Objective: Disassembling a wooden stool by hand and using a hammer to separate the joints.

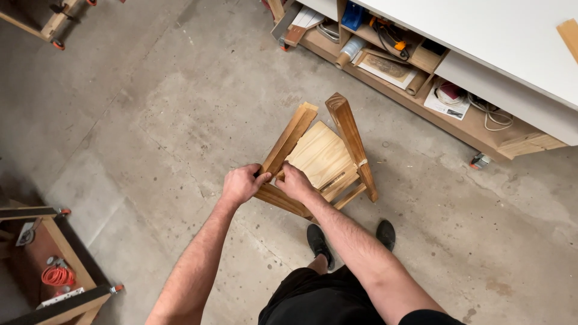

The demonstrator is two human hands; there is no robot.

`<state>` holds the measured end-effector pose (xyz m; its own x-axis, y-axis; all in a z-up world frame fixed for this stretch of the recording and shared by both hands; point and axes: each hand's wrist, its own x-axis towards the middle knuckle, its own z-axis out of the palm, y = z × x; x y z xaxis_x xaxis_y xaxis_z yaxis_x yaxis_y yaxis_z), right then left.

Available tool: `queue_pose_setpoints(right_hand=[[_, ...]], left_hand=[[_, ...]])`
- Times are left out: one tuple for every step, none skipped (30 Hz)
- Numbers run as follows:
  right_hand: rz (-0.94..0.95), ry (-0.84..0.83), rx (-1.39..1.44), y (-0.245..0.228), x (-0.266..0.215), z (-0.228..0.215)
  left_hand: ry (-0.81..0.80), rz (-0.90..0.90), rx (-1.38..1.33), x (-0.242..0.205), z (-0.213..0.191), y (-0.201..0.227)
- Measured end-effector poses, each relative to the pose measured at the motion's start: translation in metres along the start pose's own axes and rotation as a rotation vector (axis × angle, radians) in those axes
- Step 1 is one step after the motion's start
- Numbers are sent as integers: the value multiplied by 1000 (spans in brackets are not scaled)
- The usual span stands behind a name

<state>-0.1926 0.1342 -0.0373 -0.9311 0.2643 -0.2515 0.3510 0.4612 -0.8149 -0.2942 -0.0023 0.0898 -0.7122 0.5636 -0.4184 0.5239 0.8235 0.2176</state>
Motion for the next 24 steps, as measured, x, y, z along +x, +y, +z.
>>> queue_pose_setpoints(right_hand=[[-1,-6,1,6,2,7],[-26,-5,37,12,3,13],[-56,7,71,19,11,15],[-61,12,71,20,14,17],[-66,42,103,22,13,21],[-72,73,134,23,12,25],[-73,73,138,21,9,21],[-81,60,191,19,7,18],[-88,52,240,18,5,12],[-88,59,238,0,-7,-6],[-74,24,310,-17,-21,-24],[-60,-10,381,-35,-35,-43],[-57,-9,380,-33,-30,-45],[-18,-48,371,-30,-25,-46],[12,-83,361,-31,-14,-50],[5,-78,359,-19,-11,-38],[34,-113,392,-6,-7,-29],[62,-148,425,7,-3,-20],[64,-147,422,8,-5,-19],[51,-147,474,9,-6,-18],[40,-145,527,9,-8,-16],[44,-143,526,8,-10,-17],[63,-95,564,6,-13,-15],[83,-48,600,5,-17,-14]], left_hand=[[-2,-6,-1,-2,2,-1],[-20,-18,2,-3,3,-2],[-29,-24,9,1,1,0],[-23,-22,11,4,0,0],[-33,-35,20,5,1,0],[-42,-47,28,5,2,-1],[-42,-47,32,4,1,0],[-40,-48,30,2,-1,1],[-35,-41,26,3,-2,3],[-33,-35,27,6,-2,0],[-40,-52,43,9,0,-2],[-47,-70,58,11,2,-4],[-48,-67,57,10,0,2],[-76,-82,94,8,-3,9],[-94,-97,133,10,-10,14],[-85,-95,135,9,-7,17],[-120,-105,160,11,-5,21],[-154,-116,185,14,-2,26],[-155,-115,182,8,-7,35],[-173,-115,189,3,-11,44],[-193,-113,196,-2,-16,52],[-196,-109,195,0,-16,53],[-202,-117,197,0,-16,53],[-207,-126,199,0,-15,53]])
